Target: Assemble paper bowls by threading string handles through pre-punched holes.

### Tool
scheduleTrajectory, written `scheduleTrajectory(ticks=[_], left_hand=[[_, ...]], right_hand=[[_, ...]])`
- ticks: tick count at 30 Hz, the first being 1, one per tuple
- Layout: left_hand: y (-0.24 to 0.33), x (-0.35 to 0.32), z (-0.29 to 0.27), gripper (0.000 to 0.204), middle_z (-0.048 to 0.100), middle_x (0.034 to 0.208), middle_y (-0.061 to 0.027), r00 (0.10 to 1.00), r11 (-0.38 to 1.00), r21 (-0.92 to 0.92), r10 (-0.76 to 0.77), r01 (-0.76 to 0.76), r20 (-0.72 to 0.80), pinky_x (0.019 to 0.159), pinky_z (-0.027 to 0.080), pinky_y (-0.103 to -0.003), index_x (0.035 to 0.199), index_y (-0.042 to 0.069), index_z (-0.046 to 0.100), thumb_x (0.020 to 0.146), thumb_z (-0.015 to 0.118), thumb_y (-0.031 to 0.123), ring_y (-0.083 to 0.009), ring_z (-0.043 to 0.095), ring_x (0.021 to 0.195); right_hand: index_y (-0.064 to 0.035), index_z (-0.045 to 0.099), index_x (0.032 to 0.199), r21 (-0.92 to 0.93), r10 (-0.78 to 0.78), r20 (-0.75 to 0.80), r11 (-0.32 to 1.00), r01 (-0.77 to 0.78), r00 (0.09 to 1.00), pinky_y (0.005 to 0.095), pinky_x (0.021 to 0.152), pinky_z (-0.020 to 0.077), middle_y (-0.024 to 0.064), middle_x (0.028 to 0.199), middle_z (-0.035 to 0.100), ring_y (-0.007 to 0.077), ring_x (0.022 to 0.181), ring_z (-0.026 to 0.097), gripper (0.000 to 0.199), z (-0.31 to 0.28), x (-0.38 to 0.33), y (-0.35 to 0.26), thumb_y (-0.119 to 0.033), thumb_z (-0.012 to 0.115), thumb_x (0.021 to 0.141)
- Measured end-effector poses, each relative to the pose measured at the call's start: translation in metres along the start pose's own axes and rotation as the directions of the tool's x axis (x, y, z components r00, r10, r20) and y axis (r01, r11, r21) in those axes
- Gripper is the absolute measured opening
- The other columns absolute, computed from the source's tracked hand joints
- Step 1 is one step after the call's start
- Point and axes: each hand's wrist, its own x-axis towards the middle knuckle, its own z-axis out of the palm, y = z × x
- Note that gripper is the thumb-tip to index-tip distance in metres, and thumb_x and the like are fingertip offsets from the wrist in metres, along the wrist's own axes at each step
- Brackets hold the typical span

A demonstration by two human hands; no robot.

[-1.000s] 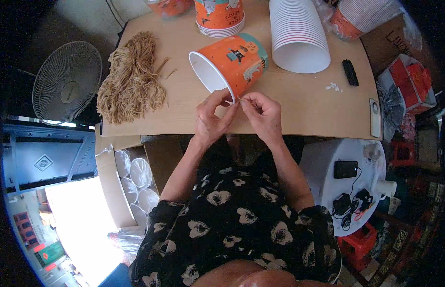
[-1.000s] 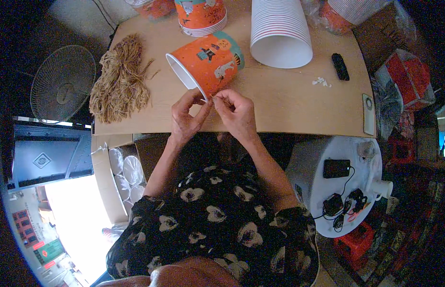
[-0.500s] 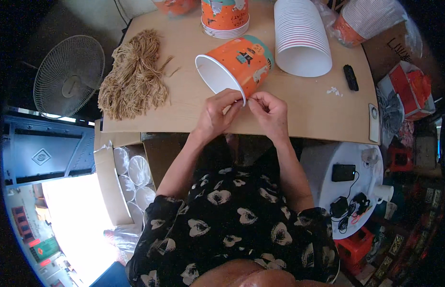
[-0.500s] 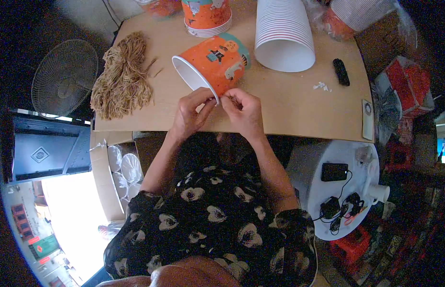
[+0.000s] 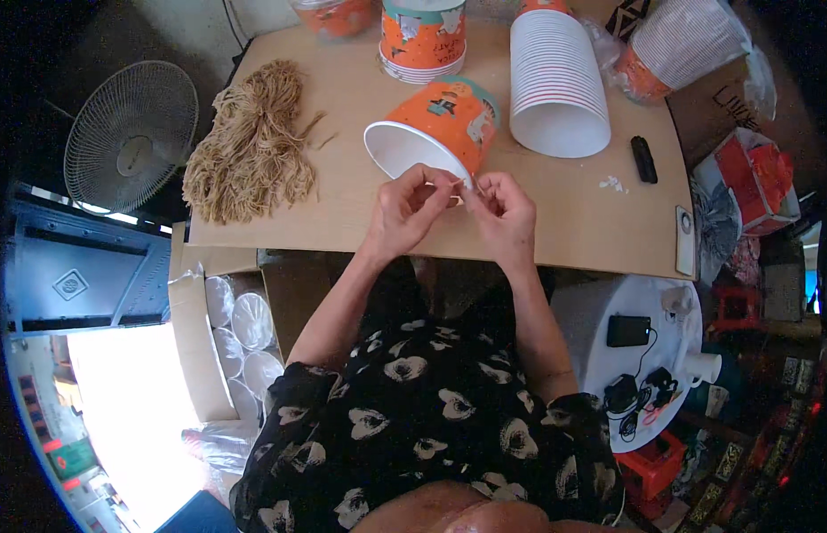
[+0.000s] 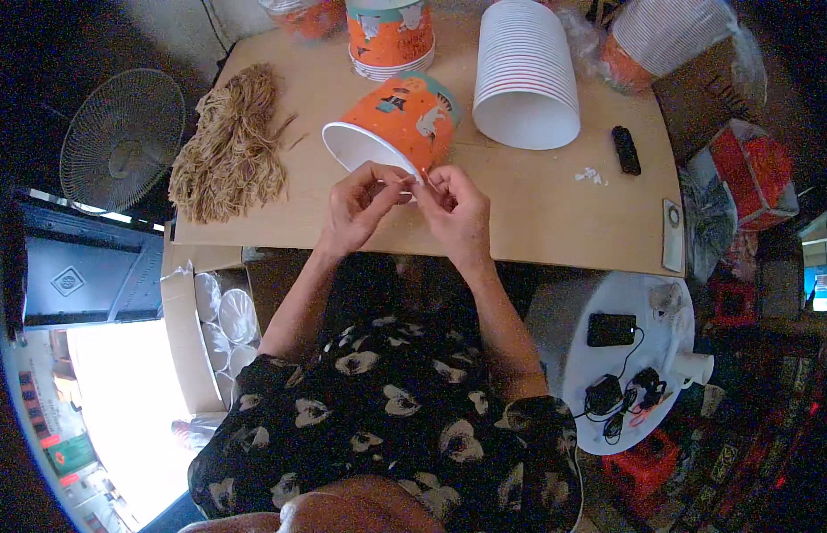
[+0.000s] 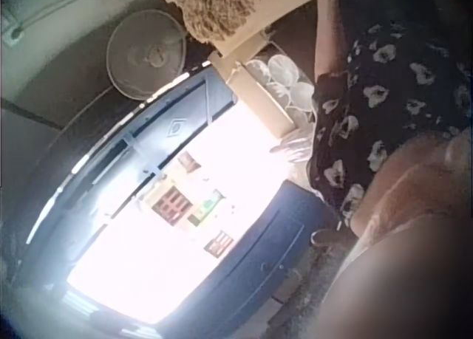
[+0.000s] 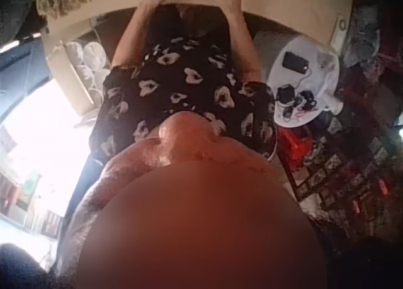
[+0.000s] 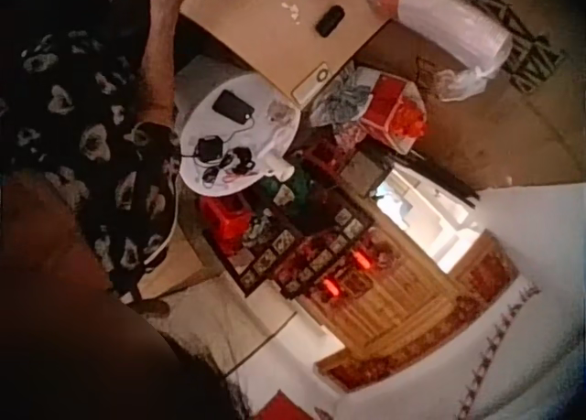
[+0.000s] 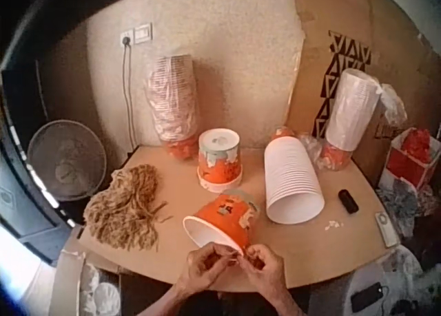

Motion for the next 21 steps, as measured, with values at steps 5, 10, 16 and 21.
scheduleTrajectory(ticks=[5, 10, 16, 21], left_hand=[[0.038, -0.002, -0.004, 0.009, 0.067, 0.106, -0.0151, 0.988, 0.975, 0.164, 0.145, -0.151, 0.046, 0.079, 0.057, -0.029, 0.096, -0.004, 0.064, 0.088, 0.064, -0.002, -0.0156, 0.065, 0.097], [0.075, 0.005, -0.011, 0.011, 0.067, 0.106, -0.0155, 0.93, 0.869, 0.344, 0.366, -0.355, 0.035, 0.073, 0.057, -0.027, 0.097, -0.004, 0.067, 0.087, 0.066, -0.002, -0.0165, 0.066, 0.095], [0.089, 0.006, -0.022, 0.015, 0.07, 0.096, -0.0091, 0.995, 0.996, 0.007, 0.093, -0.093, -0.03, 0.069, 0.056, -0.025, 0.107, -0.006, 0.062, 0.098, 0.058, 0.006, -0.0136, 0.069, 0.08], [0.09, 0.015, -0.046, 0.017, 0.07, 0.096, -0.0067, 0.996, 0.999, -0.044, -0.003, 0.007, 0.089, 0.074, 0.057, -0.025, 0.107, -0.005, 0.064, 0.093, 0.066, 0.005, -0.0118, 0.068, 0.082]], right_hand=[[-0.0008, 0.061, 0.091, 0.031, -0.006, 0.049, 1.0, 0.005, 0.999, 0.019, 0.057, 0.0417, -0.0046, 0.074, 0.059, 0.0013, 0.065, 0.051, 0.011, 0.002, 0.014, -0.017, -0.007, 0.071, 0.09], [-0.0002, 0.064, 0.095, 0.14, -0.009, 0.204, 0.99, -0.02, 0.979, 0.0186, 0.06, 0.0432, -0.0032, 0.078, 0.063, 0.0017, 0.068, 0.054, 0.01, -0.002, 0.027, -0.056, -0.007, 0.07, 0.091], [0.002, 0.066, 0.094, 0.224, 0.065, 0.443, 0.958, -0.18, 0.894, 0.0203, 0.062, 0.048, -0.0001, 0.082, 0.067, 0.0033, 0.072, 0.06, 0.008, -0.003, 0.039, -0.077, -0.005, 0.068, 0.09], [0.0021, 0.067, 0.096, 0.076, -0.017, 0.37, 0.997, -0.012, 0.929, 0.0207, 0.064, 0.0495, 0.0009, 0.083, 0.068, 0.0043, 0.073, 0.061, 0.008, -0.003, 0.046, -0.083, -0.004, 0.065, 0.091]])
